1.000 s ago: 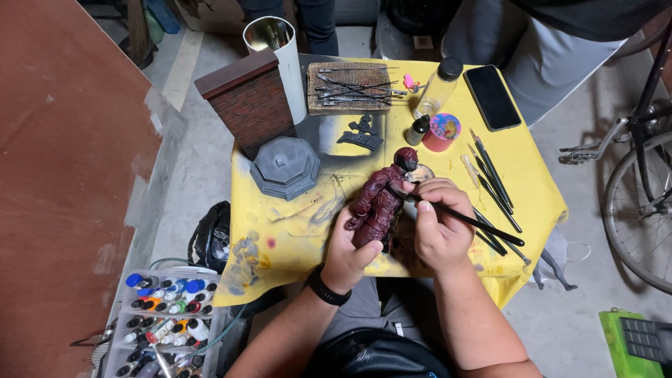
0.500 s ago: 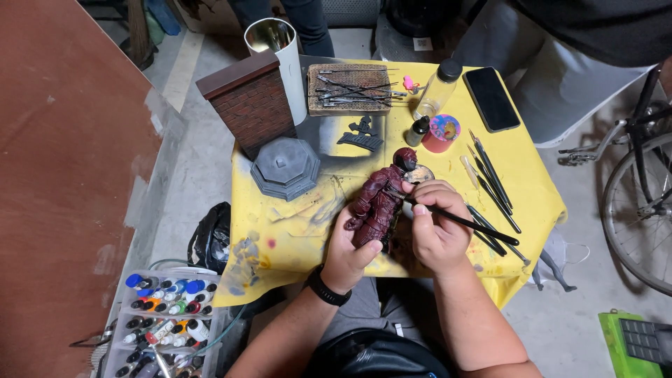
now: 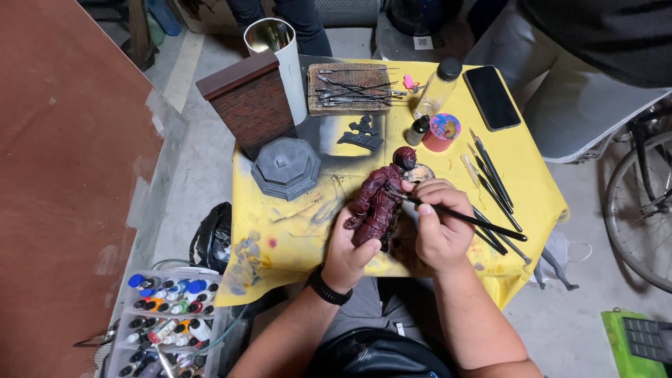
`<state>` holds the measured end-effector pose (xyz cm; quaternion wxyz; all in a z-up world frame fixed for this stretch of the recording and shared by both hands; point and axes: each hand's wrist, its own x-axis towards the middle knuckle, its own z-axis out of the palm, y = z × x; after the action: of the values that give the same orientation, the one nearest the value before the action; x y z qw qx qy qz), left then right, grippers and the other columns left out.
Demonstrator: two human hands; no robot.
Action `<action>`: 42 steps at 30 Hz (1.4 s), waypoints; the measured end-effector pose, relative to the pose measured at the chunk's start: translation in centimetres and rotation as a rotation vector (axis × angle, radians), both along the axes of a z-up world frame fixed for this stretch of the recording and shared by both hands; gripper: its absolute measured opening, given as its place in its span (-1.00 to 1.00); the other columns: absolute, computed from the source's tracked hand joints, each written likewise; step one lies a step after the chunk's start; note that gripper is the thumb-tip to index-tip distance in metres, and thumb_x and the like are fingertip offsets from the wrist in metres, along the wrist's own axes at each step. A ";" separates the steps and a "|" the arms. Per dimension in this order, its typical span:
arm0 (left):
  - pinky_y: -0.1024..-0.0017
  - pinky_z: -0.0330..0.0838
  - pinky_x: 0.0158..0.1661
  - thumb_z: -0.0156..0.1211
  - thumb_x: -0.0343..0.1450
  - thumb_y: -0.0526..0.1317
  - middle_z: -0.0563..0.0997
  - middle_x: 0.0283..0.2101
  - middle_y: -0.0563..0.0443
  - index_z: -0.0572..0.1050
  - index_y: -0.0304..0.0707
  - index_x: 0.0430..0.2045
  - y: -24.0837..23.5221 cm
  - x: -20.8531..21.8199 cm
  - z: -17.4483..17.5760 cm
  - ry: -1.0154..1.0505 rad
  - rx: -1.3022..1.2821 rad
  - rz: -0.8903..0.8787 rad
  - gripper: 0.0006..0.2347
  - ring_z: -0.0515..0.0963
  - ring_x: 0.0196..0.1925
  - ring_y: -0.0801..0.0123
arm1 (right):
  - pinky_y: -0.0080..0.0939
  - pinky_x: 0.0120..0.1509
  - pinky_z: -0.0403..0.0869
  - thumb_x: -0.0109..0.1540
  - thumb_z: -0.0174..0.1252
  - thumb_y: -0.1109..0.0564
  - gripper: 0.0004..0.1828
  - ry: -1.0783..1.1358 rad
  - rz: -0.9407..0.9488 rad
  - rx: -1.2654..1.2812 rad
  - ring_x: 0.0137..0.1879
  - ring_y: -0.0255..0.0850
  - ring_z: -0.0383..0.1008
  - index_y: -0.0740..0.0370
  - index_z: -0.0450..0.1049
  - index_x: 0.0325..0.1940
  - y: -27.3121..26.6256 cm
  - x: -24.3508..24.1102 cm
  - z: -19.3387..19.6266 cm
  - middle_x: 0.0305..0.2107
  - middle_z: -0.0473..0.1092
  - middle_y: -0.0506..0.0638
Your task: Painting a red action figure with a fine brush and dark paint to add detail.
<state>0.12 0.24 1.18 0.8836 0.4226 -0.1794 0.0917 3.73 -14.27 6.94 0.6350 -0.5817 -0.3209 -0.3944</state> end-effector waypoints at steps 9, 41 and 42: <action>-0.04 0.17 0.34 0.12 0.44 -0.21 0.34 0.29 -0.43 0.12 -0.48 0.30 -0.5 -0.6 -2.8 0.039 -0.206 -0.039 -0.45 0.32 0.34 -0.10 | 0.22 0.01 0.60 0.31 0.08 0.26 -0.89 0.022 0.041 0.256 -0.30 0.00 0.39 0.37 0.30 -0.20 -2.5 -0.6 -2.3 -0.53 0.32 0.17; -0.15 0.17 0.37 0.22 0.20 0.33 0.41 0.26 -0.44 0.35 -0.33 0.21 -2.1 -1.8 -1.5 0.350 -0.559 -0.560 -0.19 0.44 0.29 -0.11 | 0.07 0.23 0.51 0.28 0.13 0.45 -0.70 0.353 0.040 0.153 0.03 0.00 0.60 0.45 0.36 0.10 -5.2 -2.3 -3.4 -0.19 0.53 0.30; -0.14 0.18 0.36 0.22 0.19 0.34 0.41 0.26 -0.44 0.35 -0.33 0.21 -2.2 -1.7 -1.5 0.358 -0.570 -0.575 -0.18 0.45 0.28 -0.10 | 0.05 0.23 0.51 0.23 0.19 0.46 -0.62 0.389 0.058 0.138 0.03 -0.04 0.59 0.44 0.35 0.12 -5.2 -2.3 -3.3 -0.16 0.54 0.29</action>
<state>-1.62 -1.95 -0.30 0.9716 0.1041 -0.1013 -0.1867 1.44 -19.42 3.62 0.7343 -0.5925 -0.1811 -0.2774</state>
